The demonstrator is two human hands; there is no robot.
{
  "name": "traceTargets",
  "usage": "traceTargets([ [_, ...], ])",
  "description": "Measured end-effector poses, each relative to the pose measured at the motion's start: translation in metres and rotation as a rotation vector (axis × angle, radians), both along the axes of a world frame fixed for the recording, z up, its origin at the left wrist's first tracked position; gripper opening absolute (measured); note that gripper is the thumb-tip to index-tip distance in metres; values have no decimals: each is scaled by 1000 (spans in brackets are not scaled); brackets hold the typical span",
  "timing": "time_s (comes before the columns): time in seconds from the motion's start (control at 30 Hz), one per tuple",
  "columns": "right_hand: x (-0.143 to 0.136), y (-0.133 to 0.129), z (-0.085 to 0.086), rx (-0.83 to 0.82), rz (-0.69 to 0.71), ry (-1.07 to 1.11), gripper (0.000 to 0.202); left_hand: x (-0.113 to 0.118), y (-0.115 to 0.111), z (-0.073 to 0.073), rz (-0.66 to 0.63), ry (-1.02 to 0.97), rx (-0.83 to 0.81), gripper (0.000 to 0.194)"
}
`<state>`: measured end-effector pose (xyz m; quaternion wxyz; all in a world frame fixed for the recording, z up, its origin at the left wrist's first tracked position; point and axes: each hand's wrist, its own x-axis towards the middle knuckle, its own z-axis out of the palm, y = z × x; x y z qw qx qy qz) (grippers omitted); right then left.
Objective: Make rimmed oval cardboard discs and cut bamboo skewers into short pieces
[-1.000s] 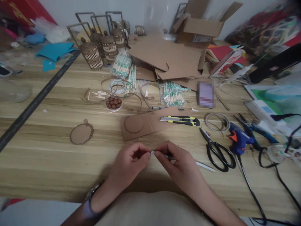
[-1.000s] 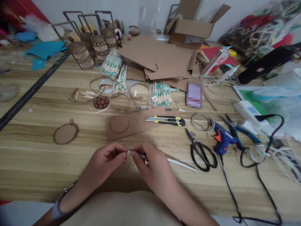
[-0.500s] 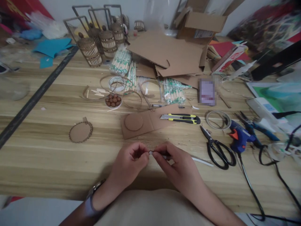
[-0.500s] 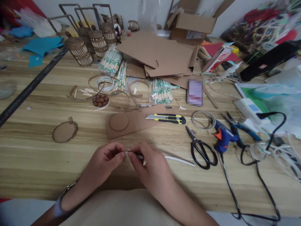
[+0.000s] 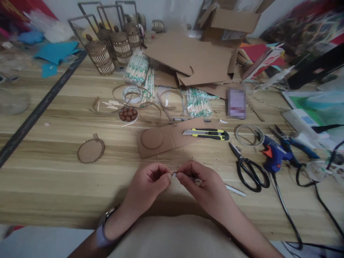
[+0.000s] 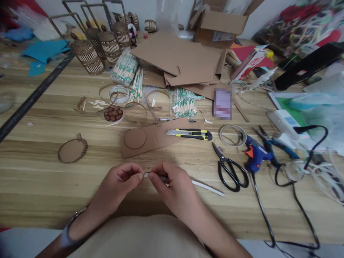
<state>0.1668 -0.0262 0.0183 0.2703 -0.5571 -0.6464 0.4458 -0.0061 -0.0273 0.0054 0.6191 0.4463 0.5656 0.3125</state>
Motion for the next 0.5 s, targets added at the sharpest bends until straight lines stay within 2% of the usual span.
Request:
traceTargets([
  [0.5,1,-3,1,45,-6,-22,12,-1,-2,-2,20,-14,-68,18],
])
